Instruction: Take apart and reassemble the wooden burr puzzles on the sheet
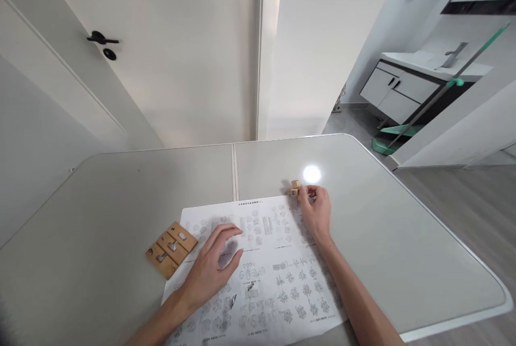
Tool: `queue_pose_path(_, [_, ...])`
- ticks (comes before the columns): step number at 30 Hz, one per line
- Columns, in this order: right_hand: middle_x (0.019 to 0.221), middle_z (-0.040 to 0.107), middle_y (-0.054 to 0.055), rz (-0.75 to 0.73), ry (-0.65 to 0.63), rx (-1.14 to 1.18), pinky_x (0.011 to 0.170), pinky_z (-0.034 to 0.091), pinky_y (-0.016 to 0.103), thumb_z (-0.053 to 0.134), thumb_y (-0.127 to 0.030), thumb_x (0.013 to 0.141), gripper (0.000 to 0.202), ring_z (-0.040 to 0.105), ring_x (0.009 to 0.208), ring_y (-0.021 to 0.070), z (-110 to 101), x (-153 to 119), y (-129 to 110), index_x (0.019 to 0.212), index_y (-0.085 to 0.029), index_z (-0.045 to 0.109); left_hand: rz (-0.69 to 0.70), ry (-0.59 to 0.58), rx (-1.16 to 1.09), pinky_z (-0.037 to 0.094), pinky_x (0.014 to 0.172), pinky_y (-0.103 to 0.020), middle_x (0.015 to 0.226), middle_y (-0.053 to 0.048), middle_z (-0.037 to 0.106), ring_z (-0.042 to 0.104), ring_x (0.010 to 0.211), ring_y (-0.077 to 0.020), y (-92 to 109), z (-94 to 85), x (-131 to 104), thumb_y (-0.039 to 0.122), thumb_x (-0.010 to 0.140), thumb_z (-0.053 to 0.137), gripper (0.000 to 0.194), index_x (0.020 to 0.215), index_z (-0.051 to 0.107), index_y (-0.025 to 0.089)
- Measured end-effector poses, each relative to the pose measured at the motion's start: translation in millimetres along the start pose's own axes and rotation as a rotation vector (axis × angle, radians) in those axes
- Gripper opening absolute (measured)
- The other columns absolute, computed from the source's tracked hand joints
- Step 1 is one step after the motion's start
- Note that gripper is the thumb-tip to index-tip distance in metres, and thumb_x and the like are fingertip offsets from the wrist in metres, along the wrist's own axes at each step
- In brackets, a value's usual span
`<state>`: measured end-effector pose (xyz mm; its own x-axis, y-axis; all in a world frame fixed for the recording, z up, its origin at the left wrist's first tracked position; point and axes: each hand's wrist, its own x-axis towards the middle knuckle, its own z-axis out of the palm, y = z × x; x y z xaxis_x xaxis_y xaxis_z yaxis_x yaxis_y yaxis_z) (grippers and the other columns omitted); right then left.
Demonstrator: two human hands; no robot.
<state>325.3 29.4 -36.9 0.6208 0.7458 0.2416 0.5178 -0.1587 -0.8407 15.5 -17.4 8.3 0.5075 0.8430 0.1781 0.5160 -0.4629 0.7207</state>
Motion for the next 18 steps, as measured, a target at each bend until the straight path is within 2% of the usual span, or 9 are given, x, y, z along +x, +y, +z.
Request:
queue_pose_path(3, [0.097,0.069,0.012,-0.014,0.006,0.005,0.080,0.046,0.039,0.057,-0.057,0.095,0.041,0.062,0.092,0.0270,1,1,1,0.094,-0.017,0.068,0.058,0.053,0.161,0.053,0.105,-0.042,0.134,-0.008,0.058,0.059,0.125,-0.0248,-3,-14.1,-12,0.024,0.104,0.053,0.031,0.134,0.053,0.031])
queue_pose_path(6, [0.096,0.069,0.011,-0.022,-0.002,0.018,0.079,0.046,0.039,0.055,-0.057,0.096,0.043,0.062,0.091,0.0267,1,1,1,0.096,-0.016,0.068,0.085,0.209,0.357,0.048,0.108,-0.048,0.130,-0.008,0.062,0.058,0.126,-0.0284,-14,-31.7,-27,0.024,0.102,0.056,0.031,0.132,0.055,0.031])
queue_pose_path(10, [0.096,0.070,0.011,-0.022,-0.012,0.048,0.077,0.047,0.039,0.055,-0.056,0.097,0.043,0.064,0.088,0.0257,1,1,1,0.101,-0.016,0.068,-0.040,0.383,0.548,0.041,0.110,-0.059,0.138,-0.013,0.059,0.053,0.131,-0.0370,-33,-52.1,-45,0.037,0.097,0.062,0.042,0.137,0.051,0.029])
queue_pose_path(13, [0.102,0.068,0.012,-0.037,0.012,0.065,0.079,0.048,0.042,0.056,-0.054,0.098,0.040,0.064,0.093,0.0270,1,0,-1,0.107,-0.016,0.065,-0.168,0.405,0.601,0.038,0.112,-0.064,0.147,-0.017,0.052,0.046,0.139,-0.0418,-45,-60.4,-54,0.049,0.095,0.061,0.061,0.148,0.041,0.026])
queue_pose_path(16, [0.116,0.063,0.016,-0.072,0.072,0.073,0.087,0.049,0.046,0.056,-0.050,0.098,0.037,0.059,0.111,0.0312,-2,-2,-8,0.115,-0.018,0.061,-0.259,0.389,0.611,0.038,0.113,-0.067,0.152,-0.020,0.047,0.044,0.140,-0.0436,-55,-62.8,-59,0.057,0.092,0.062,0.077,0.154,0.032,0.023])
queue_pose_path(18, [0.121,0.060,0.016,-0.148,0.131,0.079,0.094,0.048,0.049,0.055,-0.045,0.099,0.031,0.054,0.119,0.0326,-5,-6,-16,0.116,-0.019,0.060,-0.303,0.370,0.589,0.040,0.112,-0.066,0.153,-0.020,0.046,0.046,0.139,-0.0431,-61,-62.4,-61,0.059,0.091,0.062,0.081,0.155,0.031,0.022])
